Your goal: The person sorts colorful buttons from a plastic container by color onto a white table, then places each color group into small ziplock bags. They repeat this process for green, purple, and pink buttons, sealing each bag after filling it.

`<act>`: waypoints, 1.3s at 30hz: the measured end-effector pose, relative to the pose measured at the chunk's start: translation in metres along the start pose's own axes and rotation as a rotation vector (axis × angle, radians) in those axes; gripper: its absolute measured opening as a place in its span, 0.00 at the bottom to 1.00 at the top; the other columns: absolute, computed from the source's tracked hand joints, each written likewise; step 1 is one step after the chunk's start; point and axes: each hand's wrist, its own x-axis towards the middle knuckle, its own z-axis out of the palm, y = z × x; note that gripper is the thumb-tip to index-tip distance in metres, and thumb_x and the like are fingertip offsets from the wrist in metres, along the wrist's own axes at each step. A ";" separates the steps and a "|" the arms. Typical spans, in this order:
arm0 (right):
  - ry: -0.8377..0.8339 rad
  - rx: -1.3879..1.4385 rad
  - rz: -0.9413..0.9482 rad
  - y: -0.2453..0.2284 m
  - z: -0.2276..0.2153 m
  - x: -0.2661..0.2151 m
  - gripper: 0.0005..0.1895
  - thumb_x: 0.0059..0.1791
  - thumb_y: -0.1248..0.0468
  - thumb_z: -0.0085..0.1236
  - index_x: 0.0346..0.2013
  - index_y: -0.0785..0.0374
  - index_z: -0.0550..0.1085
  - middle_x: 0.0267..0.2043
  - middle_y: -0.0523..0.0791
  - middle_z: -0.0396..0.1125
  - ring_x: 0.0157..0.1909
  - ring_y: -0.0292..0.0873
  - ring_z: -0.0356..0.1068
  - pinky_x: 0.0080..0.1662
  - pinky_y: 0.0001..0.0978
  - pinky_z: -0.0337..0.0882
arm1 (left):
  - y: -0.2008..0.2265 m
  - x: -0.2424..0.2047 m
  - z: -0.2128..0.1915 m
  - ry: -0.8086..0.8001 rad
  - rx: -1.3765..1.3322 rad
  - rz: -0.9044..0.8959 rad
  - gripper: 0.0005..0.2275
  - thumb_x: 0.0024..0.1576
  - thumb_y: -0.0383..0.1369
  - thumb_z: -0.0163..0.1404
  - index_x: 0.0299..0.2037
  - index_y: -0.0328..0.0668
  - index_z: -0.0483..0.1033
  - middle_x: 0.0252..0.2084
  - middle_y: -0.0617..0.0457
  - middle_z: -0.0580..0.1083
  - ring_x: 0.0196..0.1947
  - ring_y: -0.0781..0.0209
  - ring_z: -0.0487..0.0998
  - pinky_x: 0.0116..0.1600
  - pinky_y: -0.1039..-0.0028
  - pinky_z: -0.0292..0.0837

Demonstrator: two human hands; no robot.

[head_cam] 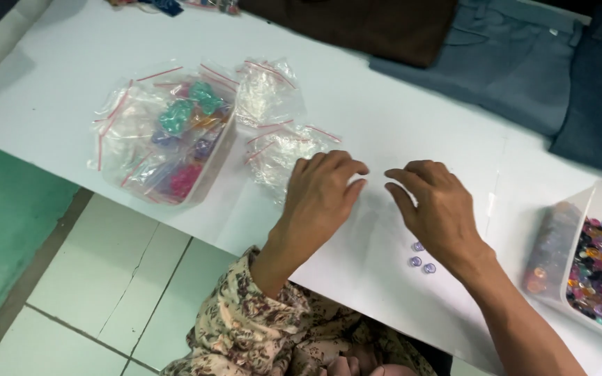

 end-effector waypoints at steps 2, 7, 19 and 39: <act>-0.012 0.030 -0.045 -0.023 0.006 0.017 0.08 0.51 0.61 0.64 0.44 0.55 0.83 0.39 0.45 0.74 0.43 0.43 0.74 0.44 0.33 0.75 | -0.015 -0.020 -0.019 0.105 0.012 -0.046 0.09 0.60 0.25 0.50 0.48 0.40 0.79 0.45 0.41 0.76 0.50 0.39 0.77 0.50 0.54 0.67; -0.019 0.083 -0.162 -0.066 0.034 0.058 0.11 0.50 0.63 0.64 0.47 0.55 0.82 0.41 0.45 0.74 0.43 0.42 0.73 0.46 0.33 0.74 | -0.042 -0.058 -0.044 0.310 0.037 -0.165 0.10 0.60 0.19 0.46 0.47 0.39 0.77 0.46 0.40 0.75 0.51 0.38 0.76 0.48 0.55 0.69; 0.039 0.111 -0.186 -0.069 0.041 0.071 0.05 0.52 0.64 0.62 0.41 0.54 0.81 0.41 0.40 0.72 0.46 0.39 0.72 0.45 0.30 0.73 | -0.042 -0.075 -0.036 0.195 -0.699 -0.351 0.19 0.66 0.44 0.44 0.45 0.33 0.80 0.39 0.41 0.82 0.36 0.53 0.81 0.44 0.63 0.75; 0.424 0.019 -0.190 0.051 -0.019 -0.056 0.06 0.49 0.70 0.63 0.37 0.53 0.80 0.42 0.43 0.74 0.45 0.44 0.72 0.47 0.35 0.72 | 0.043 0.080 0.071 -0.286 -1.163 -0.243 0.15 0.56 0.36 0.60 0.47 0.31 0.81 0.38 0.44 0.81 0.37 0.59 0.83 0.37 0.77 0.82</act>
